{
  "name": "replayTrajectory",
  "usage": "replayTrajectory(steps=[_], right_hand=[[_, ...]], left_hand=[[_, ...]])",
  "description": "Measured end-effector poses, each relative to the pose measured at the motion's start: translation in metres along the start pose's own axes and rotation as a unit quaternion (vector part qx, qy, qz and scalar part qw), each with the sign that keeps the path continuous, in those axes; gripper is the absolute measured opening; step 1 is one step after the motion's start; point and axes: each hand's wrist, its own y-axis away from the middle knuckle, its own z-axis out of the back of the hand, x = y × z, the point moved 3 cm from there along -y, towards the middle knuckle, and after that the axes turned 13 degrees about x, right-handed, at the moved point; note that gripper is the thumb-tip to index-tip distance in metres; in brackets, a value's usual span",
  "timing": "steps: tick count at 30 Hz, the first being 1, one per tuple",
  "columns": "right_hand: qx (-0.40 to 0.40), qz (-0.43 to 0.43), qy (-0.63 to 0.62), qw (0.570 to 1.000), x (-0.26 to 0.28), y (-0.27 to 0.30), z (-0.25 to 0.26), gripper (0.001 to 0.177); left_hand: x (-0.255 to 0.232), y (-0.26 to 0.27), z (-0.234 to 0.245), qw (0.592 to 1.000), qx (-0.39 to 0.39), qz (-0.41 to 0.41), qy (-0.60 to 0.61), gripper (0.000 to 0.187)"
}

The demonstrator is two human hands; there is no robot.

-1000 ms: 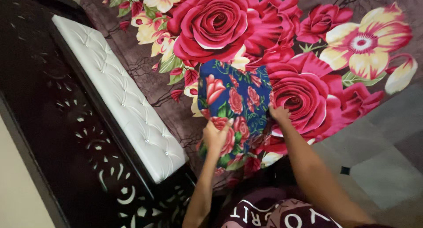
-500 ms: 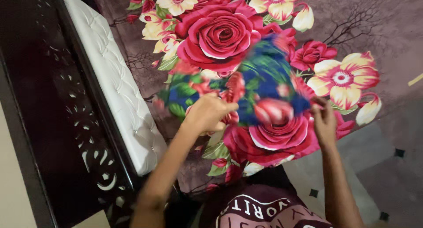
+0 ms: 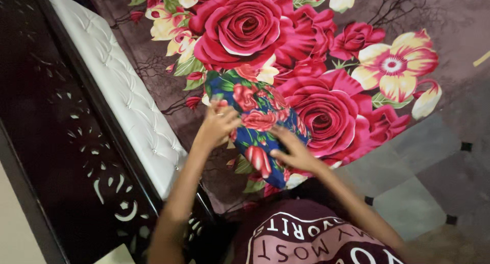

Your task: The person folds floral patterned pillowcases and a bedsheet by hand on a bed.

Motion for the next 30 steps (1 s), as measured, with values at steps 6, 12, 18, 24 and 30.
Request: replayTrajectory(steps=[6,12,18,24,30], right_hand=[[0.006,-0.145,-0.021,0.989,-0.052,0.011,-0.092,0.075],[0.070,-0.249,0.006,0.966,-0.152,0.050,-0.127,0.077],[0.030,-0.396,-0.106,0.912,-0.247,0.058,-0.084,0.067],[-0.035,-0.206,-0.294,0.933,-0.194,0.032,-0.066,0.072],[0.083,-0.157,-0.430,0.885,-0.131,0.061,-0.113,0.055]], left_hand=[[-0.041,0.048,-0.086,0.552,-0.413,0.237,0.685,0.093],[-0.070,0.048,-0.094,0.654,-0.353,0.321,0.587,0.118],[-0.054,0.065,-0.109,0.598,-0.244,0.551,0.528,0.125],[-0.039,0.058,-0.107,0.632,-0.284,0.442,0.569,0.112],[0.007,0.043,-0.066,0.669,-0.213,0.365,0.611,0.110]])
